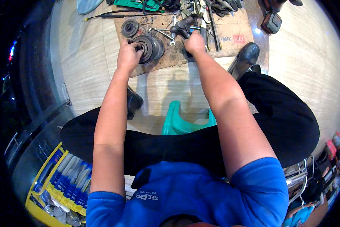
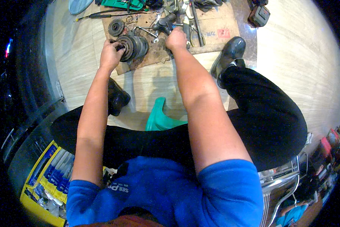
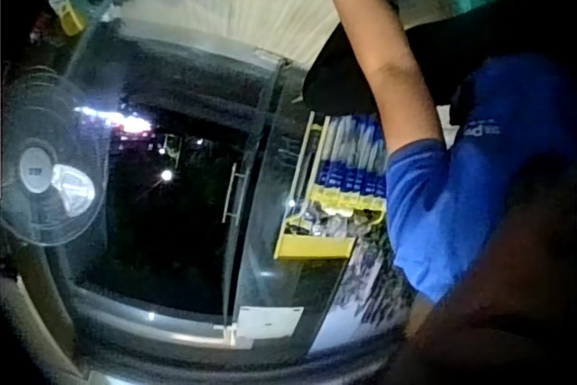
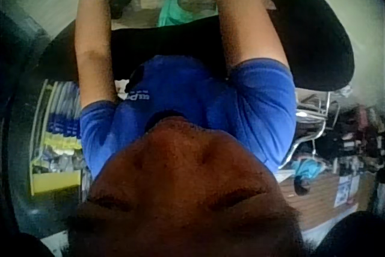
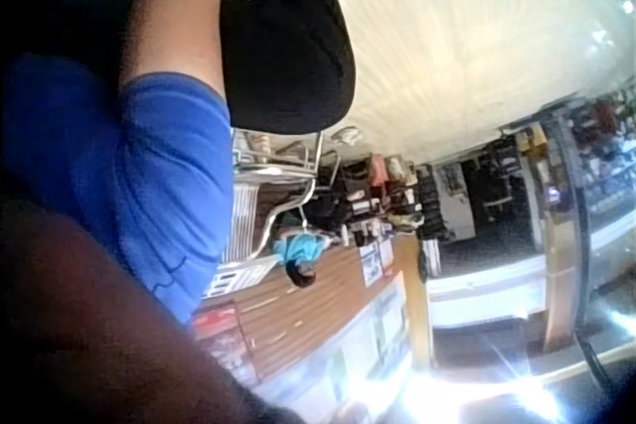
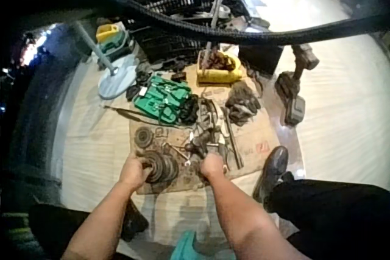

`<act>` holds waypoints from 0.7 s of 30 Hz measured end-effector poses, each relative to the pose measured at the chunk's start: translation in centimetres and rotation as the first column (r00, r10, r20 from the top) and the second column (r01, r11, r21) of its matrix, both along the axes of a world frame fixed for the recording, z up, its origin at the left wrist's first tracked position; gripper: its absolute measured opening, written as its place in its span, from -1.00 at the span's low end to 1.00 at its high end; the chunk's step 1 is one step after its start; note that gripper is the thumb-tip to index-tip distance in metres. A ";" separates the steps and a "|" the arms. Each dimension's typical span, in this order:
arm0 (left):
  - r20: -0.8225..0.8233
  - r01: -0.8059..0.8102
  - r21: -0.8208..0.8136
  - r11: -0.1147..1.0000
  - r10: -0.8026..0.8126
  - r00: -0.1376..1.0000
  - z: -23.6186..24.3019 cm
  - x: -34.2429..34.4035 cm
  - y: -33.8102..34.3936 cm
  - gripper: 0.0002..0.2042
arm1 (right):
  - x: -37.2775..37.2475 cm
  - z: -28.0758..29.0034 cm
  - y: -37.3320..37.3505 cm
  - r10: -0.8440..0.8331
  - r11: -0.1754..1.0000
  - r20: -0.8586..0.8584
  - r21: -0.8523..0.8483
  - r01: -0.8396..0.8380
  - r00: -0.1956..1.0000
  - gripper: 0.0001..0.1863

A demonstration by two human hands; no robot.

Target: The person disassembles an AC compressor by prying off a component with a screwdriver, tapping it with a hammer, and using a wrench while holding the unit by hand.

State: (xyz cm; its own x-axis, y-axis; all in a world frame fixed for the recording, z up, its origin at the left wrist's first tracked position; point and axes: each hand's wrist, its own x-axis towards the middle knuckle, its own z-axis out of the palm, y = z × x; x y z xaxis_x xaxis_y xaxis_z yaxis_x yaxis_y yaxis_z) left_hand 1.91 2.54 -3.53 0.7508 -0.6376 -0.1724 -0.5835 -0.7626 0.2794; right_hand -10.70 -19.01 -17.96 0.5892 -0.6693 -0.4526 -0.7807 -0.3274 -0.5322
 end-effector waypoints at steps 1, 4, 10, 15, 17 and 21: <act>-0.004 -0.002 0.009 1.000 0.002 1.000 0.0 0.0 0.0 -0.70 | 0.0 0.0 0.0 -0.003 1.000 -0.002 0.012 0.003 1.000 -0.58; 0.005 -0.012 0.022 1.000 0.011 1.000 0.0 -0.2 0.0 -0.70 | 0.0 0.3 0.0 -0.014 0.999 0.000 0.046 0.014 1.000 -0.57; 0.039 -0.018 0.049 0.999 0.016 0.999 0.2 -0.8 -0.3 -0.67 | -0.3 0.5 -0.4 -0.055 0.995 0.017 0.079 0.053 0.998 -0.56; 0.054 0.005 0.071 0.997 -0.009 0.999 0.0 -0.5 0.7 -0.67 | -0.2 1.2 0.2 -0.078 0.993 0.038 0.086 0.075 0.996 -0.55; 0.028 0.011 0.057 0.998 -0.012 1.000 -0.1 -0.4 0.7 -0.66 | -0.3 0.7 -0.5 -0.072 0.994 0.038 0.083 0.068 0.997 -0.54; -0.019 0.007 0.066 0.998 -0.006 1.000 0.0 0.3 2.2 -0.69 | -0.4 0.7 -0.8 -0.053 0.994 0.053 0.103 0.047 0.997 -0.51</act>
